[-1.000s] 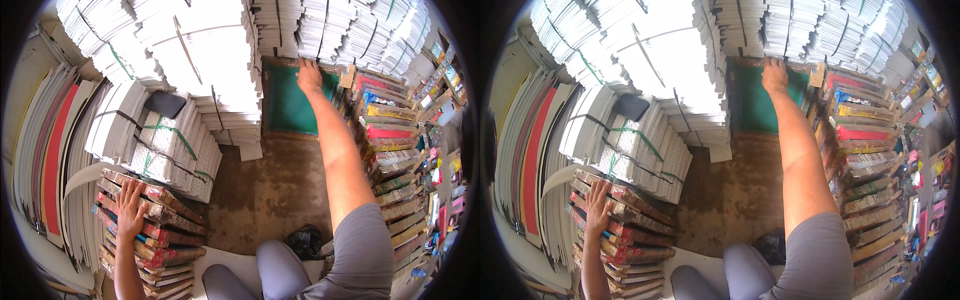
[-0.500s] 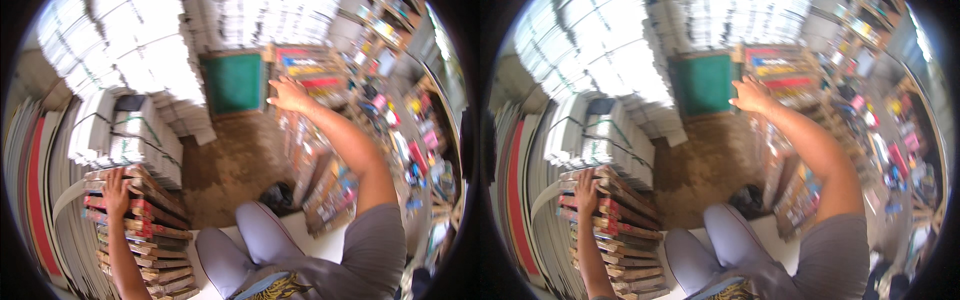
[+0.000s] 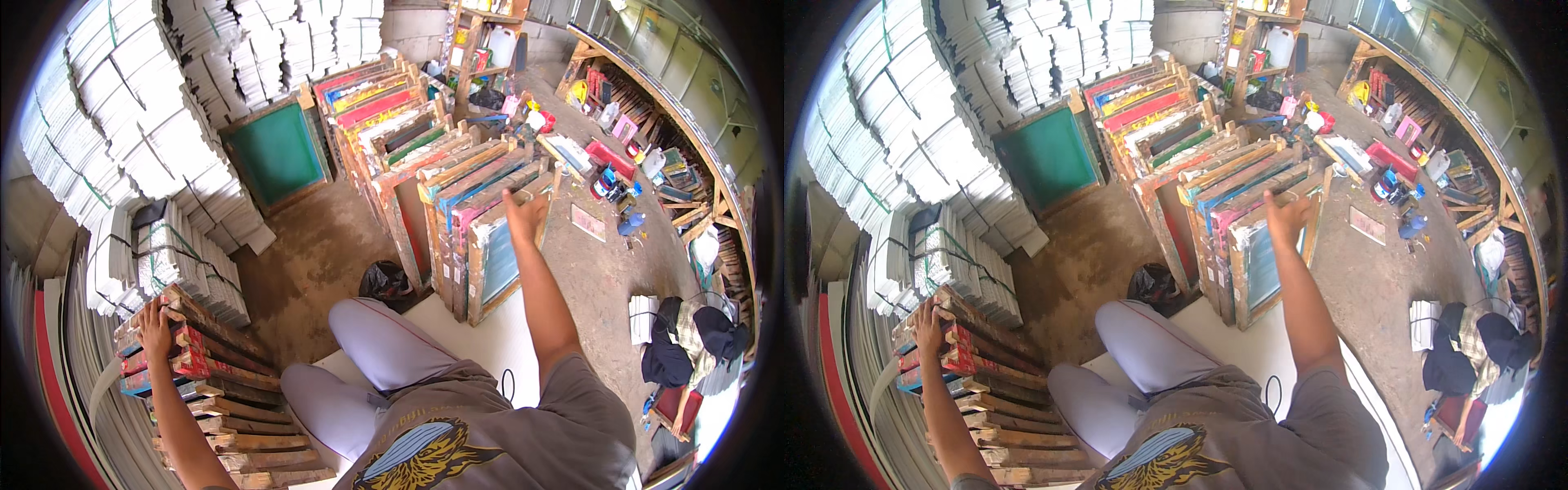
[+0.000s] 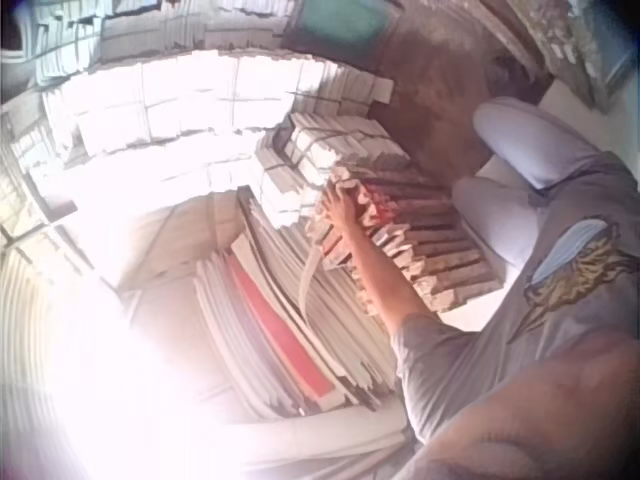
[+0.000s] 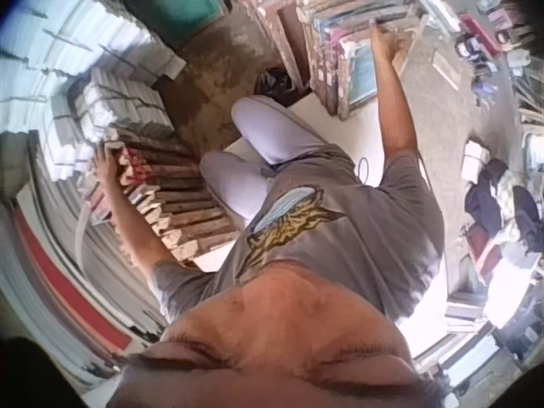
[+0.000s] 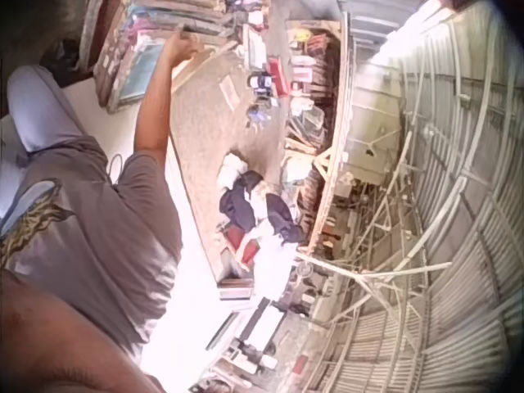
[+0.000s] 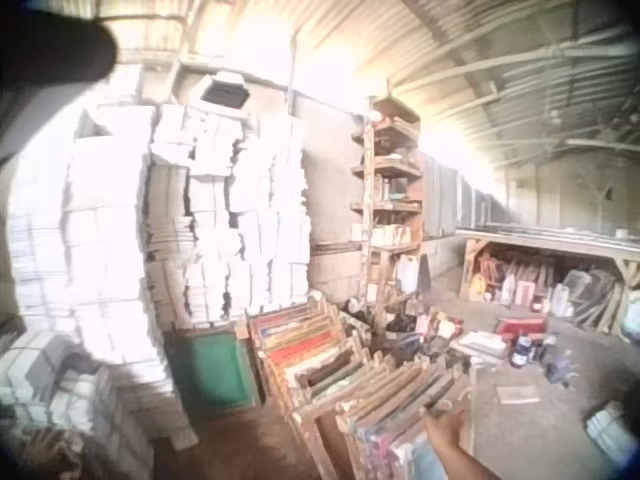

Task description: The person sits on the floor in a storage area and organizes printing supplies. They repeatedly pick up wooden screen printing frames from a stack, inspect them, and place them back. They also handle and move bundles of white paper or foam sheets.

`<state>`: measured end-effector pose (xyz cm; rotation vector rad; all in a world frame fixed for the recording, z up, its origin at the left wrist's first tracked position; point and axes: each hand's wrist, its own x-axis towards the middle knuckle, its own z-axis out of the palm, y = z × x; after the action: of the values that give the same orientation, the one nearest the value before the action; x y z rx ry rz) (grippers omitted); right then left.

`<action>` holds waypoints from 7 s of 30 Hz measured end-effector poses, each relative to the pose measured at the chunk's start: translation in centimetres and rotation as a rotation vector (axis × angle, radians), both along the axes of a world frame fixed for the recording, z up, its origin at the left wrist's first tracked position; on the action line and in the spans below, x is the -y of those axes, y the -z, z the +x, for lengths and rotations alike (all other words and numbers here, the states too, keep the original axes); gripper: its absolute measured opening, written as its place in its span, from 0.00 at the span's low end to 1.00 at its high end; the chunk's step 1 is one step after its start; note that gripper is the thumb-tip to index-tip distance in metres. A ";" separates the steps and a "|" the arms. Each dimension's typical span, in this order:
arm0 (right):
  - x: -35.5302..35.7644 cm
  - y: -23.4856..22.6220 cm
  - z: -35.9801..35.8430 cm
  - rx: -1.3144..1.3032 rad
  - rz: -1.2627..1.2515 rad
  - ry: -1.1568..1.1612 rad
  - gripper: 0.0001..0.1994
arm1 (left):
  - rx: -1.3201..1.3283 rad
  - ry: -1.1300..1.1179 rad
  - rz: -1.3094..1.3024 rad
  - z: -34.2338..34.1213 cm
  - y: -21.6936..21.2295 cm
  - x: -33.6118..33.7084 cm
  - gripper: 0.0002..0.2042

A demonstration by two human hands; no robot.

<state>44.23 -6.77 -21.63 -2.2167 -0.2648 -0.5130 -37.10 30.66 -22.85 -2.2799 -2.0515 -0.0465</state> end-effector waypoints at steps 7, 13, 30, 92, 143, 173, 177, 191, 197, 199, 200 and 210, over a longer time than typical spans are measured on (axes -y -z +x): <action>-4.2 -0.9 -1.3 -0.677 0.572 -0.203 0.49 | -0.081 0.034 0.011 -6.1 2.1 -1.7 0.28; 9.3 3.6 12.8 -0.826 0.537 -0.397 0.27 | 0.125 -0.052 -0.083 4.2 -1.1 2.2 0.29; 17.8 -6.1 6.0 -0.269 -0.861 -0.170 0.32 | 0.134 -0.096 -0.058 3.0 -3.3 4.2 0.31; -42.6 -5.3 -67.8 0.253 -0.840 -1.900 0.19 | 0.203 -0.132 0.066 2.6 -4.1 8.8 0.49; -64.5 -2.5 -6.4 0.037 -0.540 -1.704 0.28 | 0.119 -0.186 -0.132 2.8 -7.4 10.8 0.37; -73.4 -0.4 -10.2 0.659 -0.349 -1.316 0.32 | 0.134 -0.217 -0.161 4.9 -8.9 9.5 0.39; -74.5 -0.2 -12.3 0.599 -0.502 -1.327 0.47 | 0.147 -0.231 -0.164 5.0 -8.8 9.1 0.40; -76.7 1.2 -12.8 0.580 -0.366 -1.429 0.33 | 0.126 -0.243 -0.190 5.5 -9.1 8.5 0.40; -75.6 -2.6 -13.8 0.532 -0.632 -1.447 0.39 | 0.113 -0.266 -0.199 5.6 -9.3 8.6 0.41; -76.0 -3.3 -15.0 0.489 -0.834 -1.392 0.53 | 0.123 -0.269 -0.200 5.6 -9.2 8.5 0.41; -76.1 -3.0 -15.1 0.466 -0.814 -1.372 0.52 | 0.121 -0.267 -0.200 5.7 -9.3 8.4 0.41; -75.8 -3.2 -15.1 0.457 -0.730 -1.440 0.47 | 0.113 -0.274 -0.202 5.8 -9.3 8.3 0.41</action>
<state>29.13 68.98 -18.47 -1.8155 -2.3145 -0.0519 -31.34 22.39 -13.53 -2.1185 -2.5146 0.0512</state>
